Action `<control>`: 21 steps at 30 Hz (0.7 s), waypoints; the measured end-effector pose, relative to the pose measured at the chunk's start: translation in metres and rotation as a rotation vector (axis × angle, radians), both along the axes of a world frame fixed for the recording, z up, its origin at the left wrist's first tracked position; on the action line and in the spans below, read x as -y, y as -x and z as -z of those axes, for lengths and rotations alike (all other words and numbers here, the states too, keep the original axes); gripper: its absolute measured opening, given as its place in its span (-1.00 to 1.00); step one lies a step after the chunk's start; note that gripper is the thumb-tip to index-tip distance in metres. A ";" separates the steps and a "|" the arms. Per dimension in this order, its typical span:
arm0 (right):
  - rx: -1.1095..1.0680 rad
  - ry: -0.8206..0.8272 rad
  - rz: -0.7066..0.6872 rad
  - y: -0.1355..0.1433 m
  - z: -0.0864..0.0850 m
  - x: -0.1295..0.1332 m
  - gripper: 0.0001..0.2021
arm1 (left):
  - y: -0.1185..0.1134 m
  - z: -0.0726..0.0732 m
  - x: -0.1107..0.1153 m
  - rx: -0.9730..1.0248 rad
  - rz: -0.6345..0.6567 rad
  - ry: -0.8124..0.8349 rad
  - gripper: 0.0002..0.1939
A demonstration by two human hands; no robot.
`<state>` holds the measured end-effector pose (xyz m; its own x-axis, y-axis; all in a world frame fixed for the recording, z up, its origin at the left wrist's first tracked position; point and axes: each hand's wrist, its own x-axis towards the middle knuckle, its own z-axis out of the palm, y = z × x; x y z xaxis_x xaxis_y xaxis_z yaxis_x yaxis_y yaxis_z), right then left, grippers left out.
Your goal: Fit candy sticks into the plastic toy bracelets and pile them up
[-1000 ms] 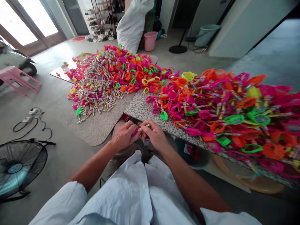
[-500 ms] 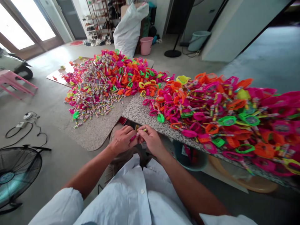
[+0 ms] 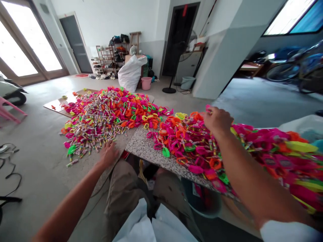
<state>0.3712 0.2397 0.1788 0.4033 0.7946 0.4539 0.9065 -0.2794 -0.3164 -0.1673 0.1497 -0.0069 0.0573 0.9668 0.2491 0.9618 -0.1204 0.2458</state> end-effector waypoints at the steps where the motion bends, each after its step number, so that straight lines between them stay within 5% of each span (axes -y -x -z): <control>1: 0.025 0.129 0.028 -0.006 -0.003 -0.006 -0.58 | 0.004 0.001 -0.005 -0.045 0.008 0.011 -0.51; 3: 0.060 0.317 0.048 -0.007 -0.006 -0.015 -0.59 | 0.007 0.004 -0.014 -0.102 0.018 0.005 -0.48; 6: 0.148 0.340 0.054 0.011 -0.004 -0.022 -0.59 | 0.001 0.010 -0.025 -0.130 0.010 -0.014 -0.47; 13: 0.168 0.333 -0.062 0.109 0.009 -0.053 -0.55 | -0.008 0.020 -0.045 -0.143 -0.029 -0.011 -0.46; 17: 0.166 0.442 -0.334 0.171 0.041 -0.084 -0.56 | -0.005 0.021 -0.051 -0.113 -0.061 -0.017 -0.46; 21: 0.135 0.623 -0.410 0.210 0.083 -0.113 -0.62 | -0.004 0.022 -0.054 -0.101 -0.083 -0.023 -0.49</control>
